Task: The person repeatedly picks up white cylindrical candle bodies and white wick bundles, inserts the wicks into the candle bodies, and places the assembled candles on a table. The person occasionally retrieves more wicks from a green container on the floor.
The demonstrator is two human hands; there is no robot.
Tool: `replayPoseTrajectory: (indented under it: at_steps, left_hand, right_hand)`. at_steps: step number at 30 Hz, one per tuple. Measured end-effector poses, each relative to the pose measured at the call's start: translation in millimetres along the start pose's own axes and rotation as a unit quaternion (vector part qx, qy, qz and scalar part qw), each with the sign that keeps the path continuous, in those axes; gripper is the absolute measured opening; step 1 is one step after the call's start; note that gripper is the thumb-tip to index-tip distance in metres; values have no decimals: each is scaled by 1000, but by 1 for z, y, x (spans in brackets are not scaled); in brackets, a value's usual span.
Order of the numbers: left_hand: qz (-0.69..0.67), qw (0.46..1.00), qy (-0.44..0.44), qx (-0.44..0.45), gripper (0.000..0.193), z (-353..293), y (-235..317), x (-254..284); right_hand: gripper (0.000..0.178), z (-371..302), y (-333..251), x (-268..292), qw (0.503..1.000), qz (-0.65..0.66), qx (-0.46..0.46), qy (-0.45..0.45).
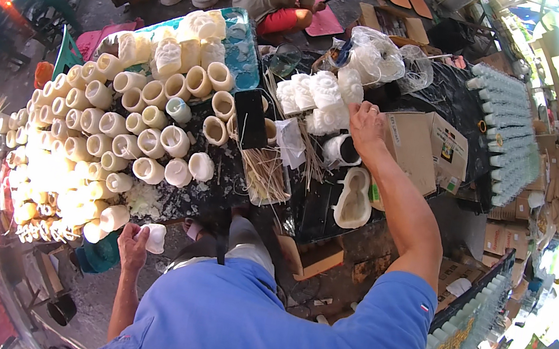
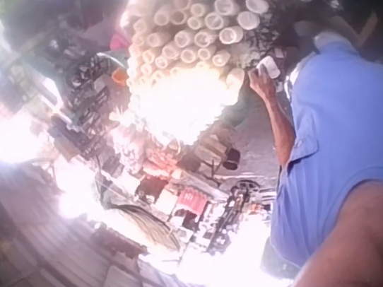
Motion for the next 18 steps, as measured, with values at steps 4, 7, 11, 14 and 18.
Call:
replayPoseTrajectory:
  at_steps: [4, 7, 11, 14, 18]
  left_hand:
    - [13, 1000, 6, -12, 35, 1, 7, 5]
    - [24, 1000, 4, -16, 34, 1, 6, 8]
    - [-28, 1000, 11, -9, 31, 3, -7, 16]
    - [-108, 994, 12, 11, 28, 8, -20, 17]
    - [-314, 948, 6, 46, 22, 16, -18, 5]
  right_hand:
    - [33, 8, -6, -11, 996, 30, -36, -80]
    - [34, 12, -10, -11, 998, 36, -5, -54]
    - [30, -1, 21, -8, 990, 134, -27, -42]
    - [27, -24, 52, 10, 970, 219, -73, -76]
    - [29, -66, 32, 86, 911, 397, -92, -60]
Point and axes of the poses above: each hand's wrist, its own z-axis towards the middle knuckle, its own x-axis out of the back of the hand, y = z × x, the point moved 8 cm from there along z, towards the middle knuckle, and after that the axes turned 15 degrees about -z, right-handed, at the moved point
